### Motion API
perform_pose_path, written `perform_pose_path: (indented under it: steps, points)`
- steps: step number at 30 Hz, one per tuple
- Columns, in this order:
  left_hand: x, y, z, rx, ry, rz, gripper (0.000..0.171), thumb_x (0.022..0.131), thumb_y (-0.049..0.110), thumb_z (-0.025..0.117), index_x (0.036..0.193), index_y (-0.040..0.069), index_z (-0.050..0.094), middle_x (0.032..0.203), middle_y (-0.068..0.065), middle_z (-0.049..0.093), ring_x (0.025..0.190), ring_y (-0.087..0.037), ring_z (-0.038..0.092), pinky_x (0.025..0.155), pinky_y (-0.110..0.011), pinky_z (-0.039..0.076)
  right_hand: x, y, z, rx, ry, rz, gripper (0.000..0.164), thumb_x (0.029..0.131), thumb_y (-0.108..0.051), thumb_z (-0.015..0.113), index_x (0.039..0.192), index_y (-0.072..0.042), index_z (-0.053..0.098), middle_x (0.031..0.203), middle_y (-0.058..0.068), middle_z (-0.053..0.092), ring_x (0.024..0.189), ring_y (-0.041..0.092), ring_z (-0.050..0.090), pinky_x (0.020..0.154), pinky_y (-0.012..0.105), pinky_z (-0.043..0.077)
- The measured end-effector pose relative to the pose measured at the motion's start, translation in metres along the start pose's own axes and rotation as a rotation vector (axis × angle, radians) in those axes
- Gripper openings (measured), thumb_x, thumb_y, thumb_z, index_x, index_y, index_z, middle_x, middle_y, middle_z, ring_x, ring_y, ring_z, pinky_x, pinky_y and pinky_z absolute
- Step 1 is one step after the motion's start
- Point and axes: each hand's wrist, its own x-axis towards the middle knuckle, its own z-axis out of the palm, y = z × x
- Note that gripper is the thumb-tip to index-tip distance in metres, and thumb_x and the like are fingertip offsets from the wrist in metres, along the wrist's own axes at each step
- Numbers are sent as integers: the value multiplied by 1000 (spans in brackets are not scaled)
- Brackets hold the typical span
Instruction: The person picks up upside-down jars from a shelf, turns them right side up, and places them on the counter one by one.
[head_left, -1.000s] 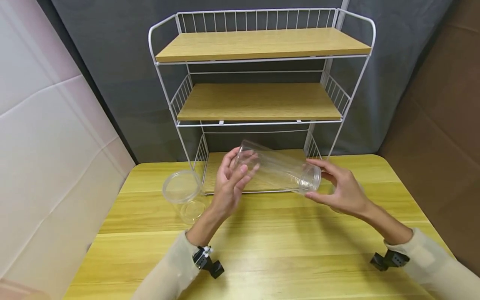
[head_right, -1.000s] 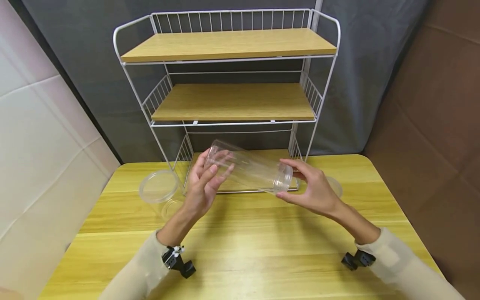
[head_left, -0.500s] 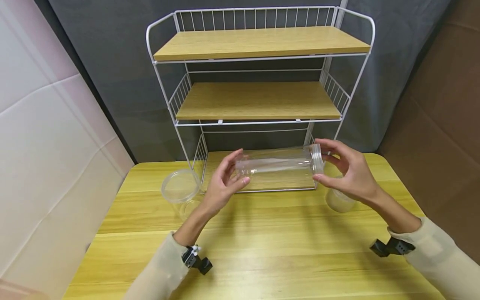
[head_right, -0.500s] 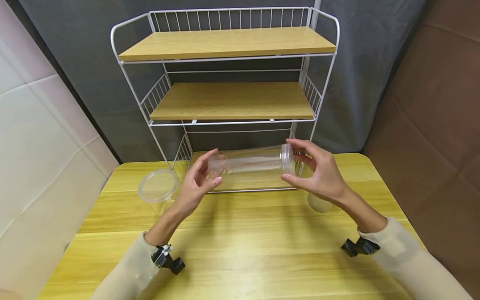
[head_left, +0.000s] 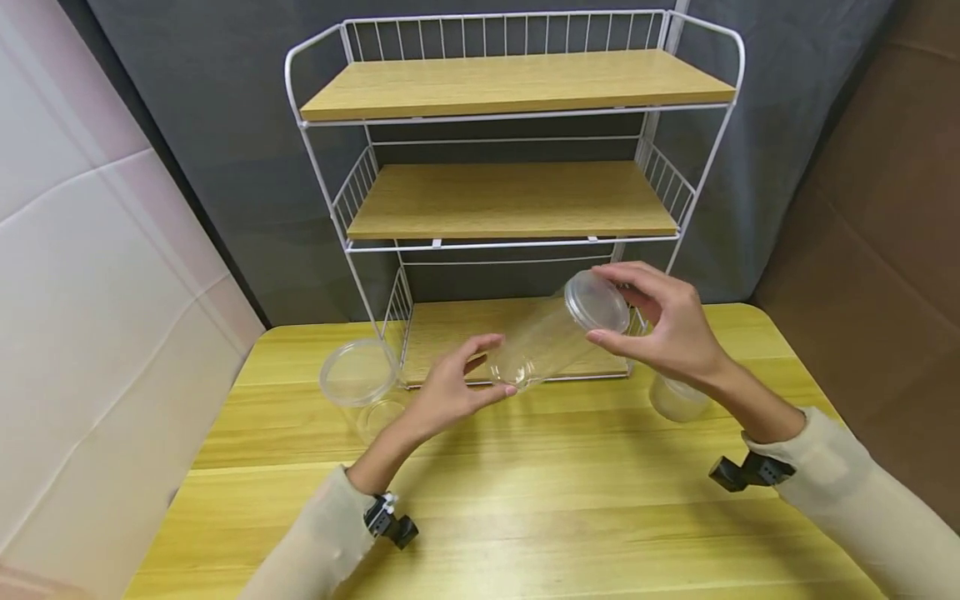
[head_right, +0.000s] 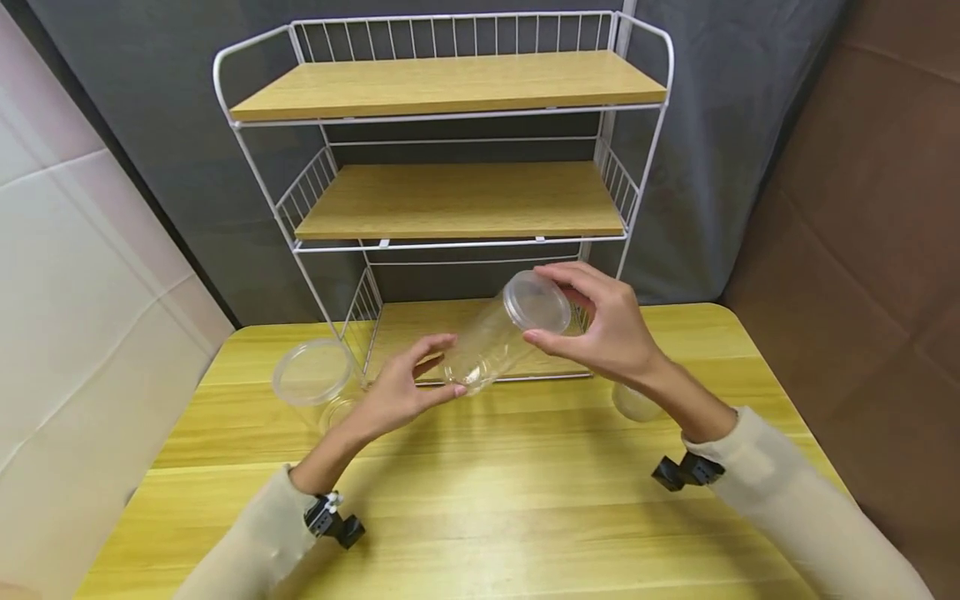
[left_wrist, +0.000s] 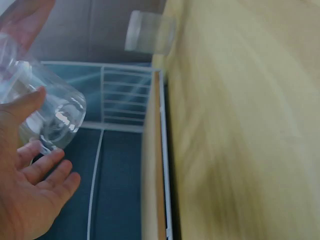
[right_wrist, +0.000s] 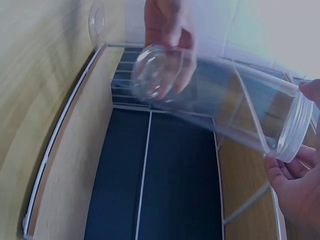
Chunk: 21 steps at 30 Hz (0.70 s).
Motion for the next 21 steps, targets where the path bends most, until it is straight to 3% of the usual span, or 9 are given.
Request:
perform_pose_path:
  steps: [5, 9, 12, 21]
  points:
    - [-2, -5, 9, 155, -89, 26, 73, 84, 18, 92, 146, -2, 57, 146, -19, 63, 133, -37, 62, 113, -49, 52, 3, 1, 16, -89, -45, -23, 67, 70, 1, 96, 132, 3, 70, 131, 16, 70, 113, 24, 68, 100, 23, 58]
    - [-3, -9, 13, 180, -141, 40, 72, 84, 18, 92, 144, -2, 58, 142, -18, 67, 125, -35, 68, 109, -47, 55, 2, 3, 27, -158, -71, -47, 67, 69, -11, 99, 130, -1, 73, 128, 14, 72, 105, 26, 71, 86, 19, 59]
    - [-5, -13, 15, 202, -172, 36, 71, 85, 19, 91, 145, -2, 59, 141, -18, 67, 123, -34, 69, 107, -47, 56, 1, 5, 34, -192, -88, -51, 68, 68, -18, 100, 129, -2, 74, 127, 13, 74, 102, 26, 72, 77, 24, 59]
    - [-9, -24, 17, 203, -246, -42, 73, 87, 19, 90, 148, -4, 57, 147, -20, 62, 125, -39, 68, 105, -50, 57, -10, 10, 50, -215, -152, -23, 72, 69, -23, 101, 131, 0, 72, 130, 14, 73, 105, 27, 74, 82, 38, 63]
